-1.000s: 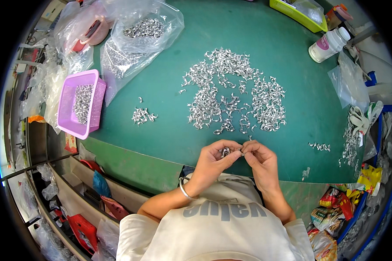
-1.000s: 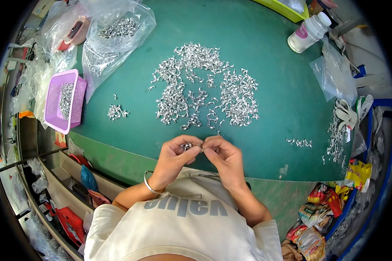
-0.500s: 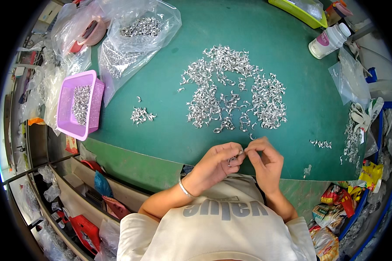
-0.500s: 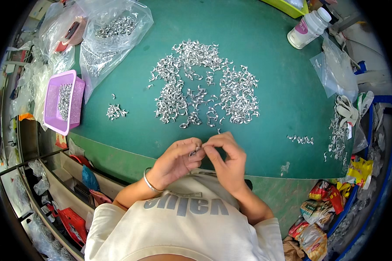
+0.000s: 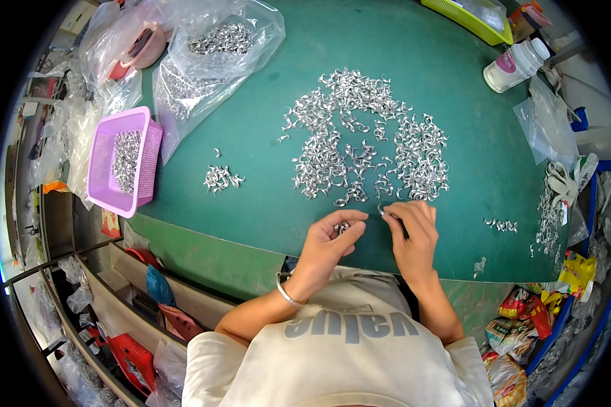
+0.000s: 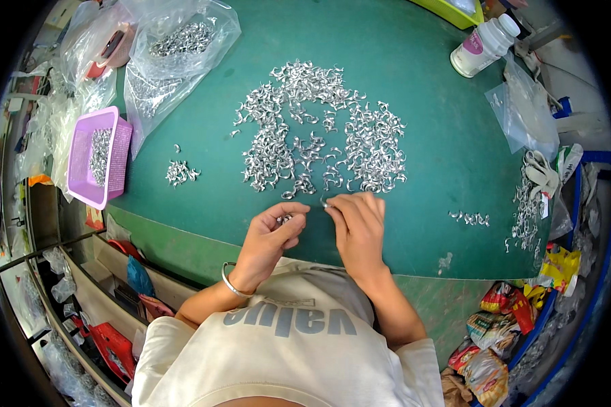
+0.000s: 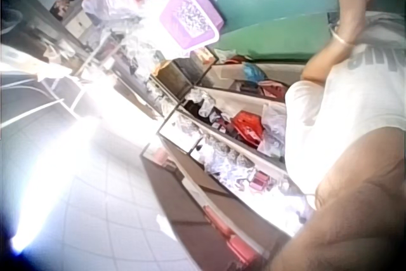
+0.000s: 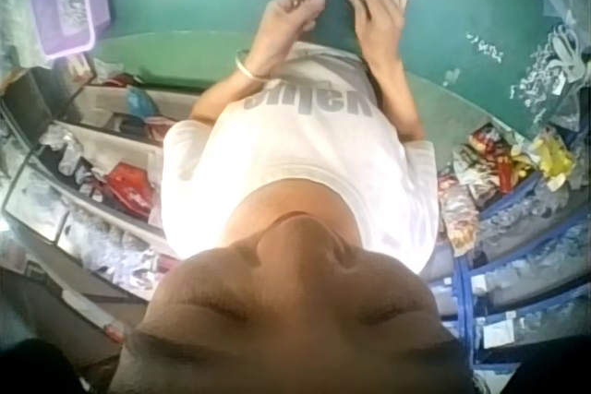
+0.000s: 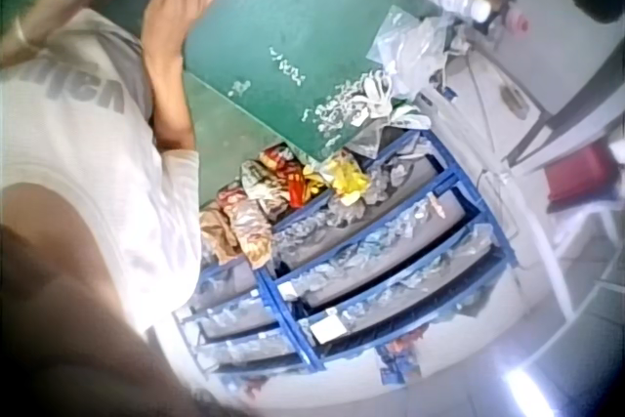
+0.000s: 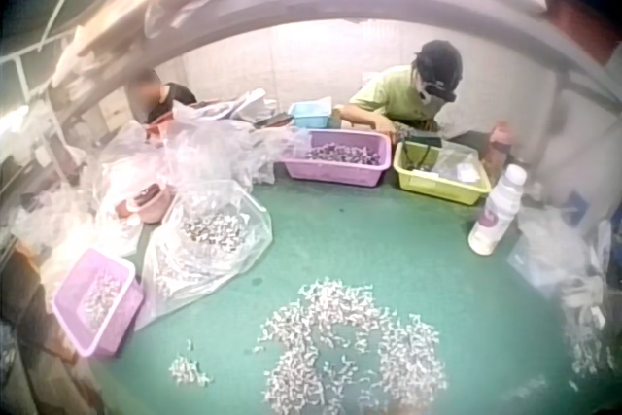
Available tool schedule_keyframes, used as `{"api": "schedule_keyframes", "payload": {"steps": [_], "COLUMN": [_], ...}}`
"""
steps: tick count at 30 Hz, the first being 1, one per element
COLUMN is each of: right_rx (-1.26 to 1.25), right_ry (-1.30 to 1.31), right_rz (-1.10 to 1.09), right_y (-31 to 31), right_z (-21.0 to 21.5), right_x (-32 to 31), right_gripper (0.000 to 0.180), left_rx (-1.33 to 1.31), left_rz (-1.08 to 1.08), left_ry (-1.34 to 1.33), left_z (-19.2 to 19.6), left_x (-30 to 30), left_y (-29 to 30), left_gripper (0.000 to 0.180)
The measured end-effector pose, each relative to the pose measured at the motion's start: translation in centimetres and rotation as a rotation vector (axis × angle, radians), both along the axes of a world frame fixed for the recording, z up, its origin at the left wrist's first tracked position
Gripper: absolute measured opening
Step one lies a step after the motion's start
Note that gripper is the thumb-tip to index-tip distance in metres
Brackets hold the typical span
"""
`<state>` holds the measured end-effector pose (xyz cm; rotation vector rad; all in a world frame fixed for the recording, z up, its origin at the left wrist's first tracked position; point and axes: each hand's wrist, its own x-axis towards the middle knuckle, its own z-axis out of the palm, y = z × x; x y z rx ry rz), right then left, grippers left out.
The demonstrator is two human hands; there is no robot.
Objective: The person picks up and sorts small metal U-shaped parts from a large pile on a green table, placing some into their left hand and others onto the table surface by hand.
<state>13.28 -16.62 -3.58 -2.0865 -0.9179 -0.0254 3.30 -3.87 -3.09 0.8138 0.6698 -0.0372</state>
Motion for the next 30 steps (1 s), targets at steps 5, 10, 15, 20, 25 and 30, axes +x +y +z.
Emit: {"api": "schedule_keyframes", "payload": {"steps": [5,10,15,20,25,30], "right_rx": [0.180,0.250,0.312,0.288,-0.061,-0.227], "right_ry": [0.265,0.315,0.499,0.784,0.112,-0.210], "right_rz": [0.055,0.048,0.072,0.151,-0.087,-0.081], "right_y": [-0.1,-0.2,-0.4,-1.0,0.1,0.9], "right_z": [2.4,3.4,3.5,2.8,0.3,-1.7], "right_x": [-1.0,-1.3,-1.4,-0.9,1.5,2.0], "right_gripper": [0.015,0.017,0.015,0.009,0.017,0.016], "left_rx": [0.213,0.331,0.342,-0.348,-0.566,-0.332], "left_rz": [0.005,-0.007,-0.031,-0.115,-0.115,-0.101], "left_ry": [-0.146,-0.201,-0.263,-0.093,-0.163,-0.113], "left_z": [1.0,2.0,2.2,2.6,1.1,1.4], "left_x": [0.7,0.4,0.2,0.4,0.2,0.4], "left_y": [-0.4,-0.4,-0.2,0.6,0.5,0.4], "left_gripper": [0.017,0.009,0.007,0.011,0.018,0.017]}}
